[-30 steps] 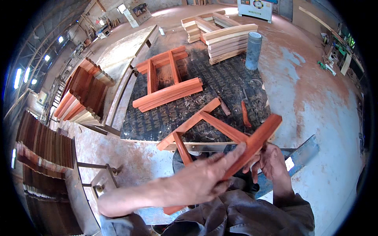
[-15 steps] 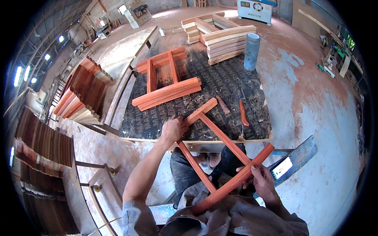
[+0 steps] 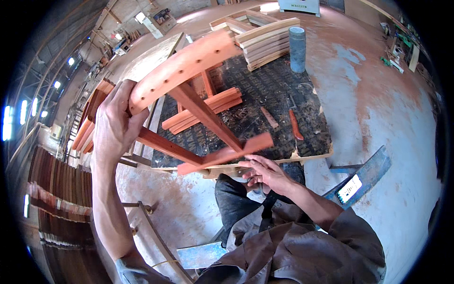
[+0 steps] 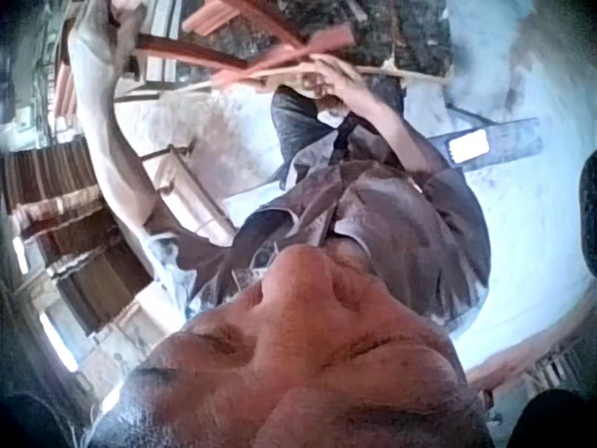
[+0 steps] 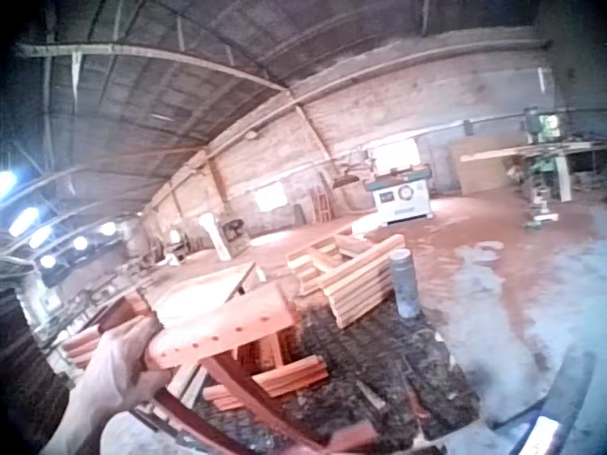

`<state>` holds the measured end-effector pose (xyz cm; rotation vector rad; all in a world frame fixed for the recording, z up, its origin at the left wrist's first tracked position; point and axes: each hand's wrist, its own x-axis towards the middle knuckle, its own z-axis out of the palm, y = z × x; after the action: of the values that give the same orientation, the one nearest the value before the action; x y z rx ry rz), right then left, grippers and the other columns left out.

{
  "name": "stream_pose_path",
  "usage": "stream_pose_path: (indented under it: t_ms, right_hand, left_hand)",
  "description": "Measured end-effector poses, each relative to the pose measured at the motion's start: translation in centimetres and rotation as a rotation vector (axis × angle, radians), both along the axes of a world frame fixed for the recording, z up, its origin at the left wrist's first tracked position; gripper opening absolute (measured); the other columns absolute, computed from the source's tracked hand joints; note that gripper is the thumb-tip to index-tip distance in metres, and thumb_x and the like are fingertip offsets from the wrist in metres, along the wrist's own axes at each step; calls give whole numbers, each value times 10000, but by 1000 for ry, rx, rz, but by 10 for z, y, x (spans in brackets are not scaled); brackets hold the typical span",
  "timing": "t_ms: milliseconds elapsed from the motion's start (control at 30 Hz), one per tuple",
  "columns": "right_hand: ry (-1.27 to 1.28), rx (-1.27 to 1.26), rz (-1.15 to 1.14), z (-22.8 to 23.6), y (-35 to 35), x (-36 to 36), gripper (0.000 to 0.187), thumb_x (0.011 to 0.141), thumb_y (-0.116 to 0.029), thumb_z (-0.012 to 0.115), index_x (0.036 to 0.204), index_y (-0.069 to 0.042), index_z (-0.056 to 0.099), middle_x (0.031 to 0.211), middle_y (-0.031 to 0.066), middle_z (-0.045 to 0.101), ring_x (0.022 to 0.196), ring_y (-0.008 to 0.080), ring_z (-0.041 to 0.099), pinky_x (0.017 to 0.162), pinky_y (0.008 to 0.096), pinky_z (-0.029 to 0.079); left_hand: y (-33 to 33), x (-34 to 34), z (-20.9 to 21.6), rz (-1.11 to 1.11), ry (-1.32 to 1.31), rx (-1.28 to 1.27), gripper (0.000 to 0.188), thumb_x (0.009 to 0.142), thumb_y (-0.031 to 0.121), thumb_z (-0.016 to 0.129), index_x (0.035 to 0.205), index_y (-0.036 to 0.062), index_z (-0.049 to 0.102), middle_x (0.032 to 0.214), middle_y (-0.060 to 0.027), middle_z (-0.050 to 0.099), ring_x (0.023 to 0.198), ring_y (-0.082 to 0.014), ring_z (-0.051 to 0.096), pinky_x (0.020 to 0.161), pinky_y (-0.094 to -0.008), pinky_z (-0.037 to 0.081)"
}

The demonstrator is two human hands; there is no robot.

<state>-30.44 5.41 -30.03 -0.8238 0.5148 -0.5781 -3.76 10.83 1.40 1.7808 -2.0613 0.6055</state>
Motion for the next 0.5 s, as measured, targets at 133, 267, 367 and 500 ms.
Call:
stream_pose_path:
  t_ms: [133, 267, 367, 500]
  right_hand:
    - [493, -747, -84, -9, -27, -2, 391, 1035, -178, 608, 1361, 35, 572, 1384, 171, 628, 1036, 224, 697, 783, 346, 616]
    - [835, -1608, -600, 12, -97, 8, 334, 953, -110, 646, 1265, 9, 633, 1230, 175, 630, 1076, 357, 646, 872, 466, 584]
    - [1083, -1583, -457, -6, -138, 18, 322, 945, -157, 659, 1215, 16, 635, 1194, 187, 629, 1094, 373, 621, 902, 497, 561]
    - [1266, -1498, -258, -13, -166, 29, 302, 964, -171, 619, 1162, 57, 600, 1173, 247, 621, 1017, 409, 684, 833, 497, 592]
  left_hand:
    - [1, 15, -7, 81, -37, -7, 299, 789, 72, 694, 1061, 43, 574, 919, -183, 659, 859, -423, 668, 733, -490, 519]
    - [-2, 38, -36, 178, 18, 95, 362, 796, 33, 730, 1111, 39, 554, 986, -239, 674, 918, -471, 670, 735, -494, 511]
    - [-13, 28, -37, 181, 30, 122, 306, 813, 35, 696, 1085, 42, 556, 876, -230, 666, 872, -474, 662, 728, -491, 510]
    - [-25, 19, -27, 197, 75, 213, 243, 803, 76, 713, 1006, 36, 585, 803, -221, 651, 781, -433, 666, 708, -442, 511]
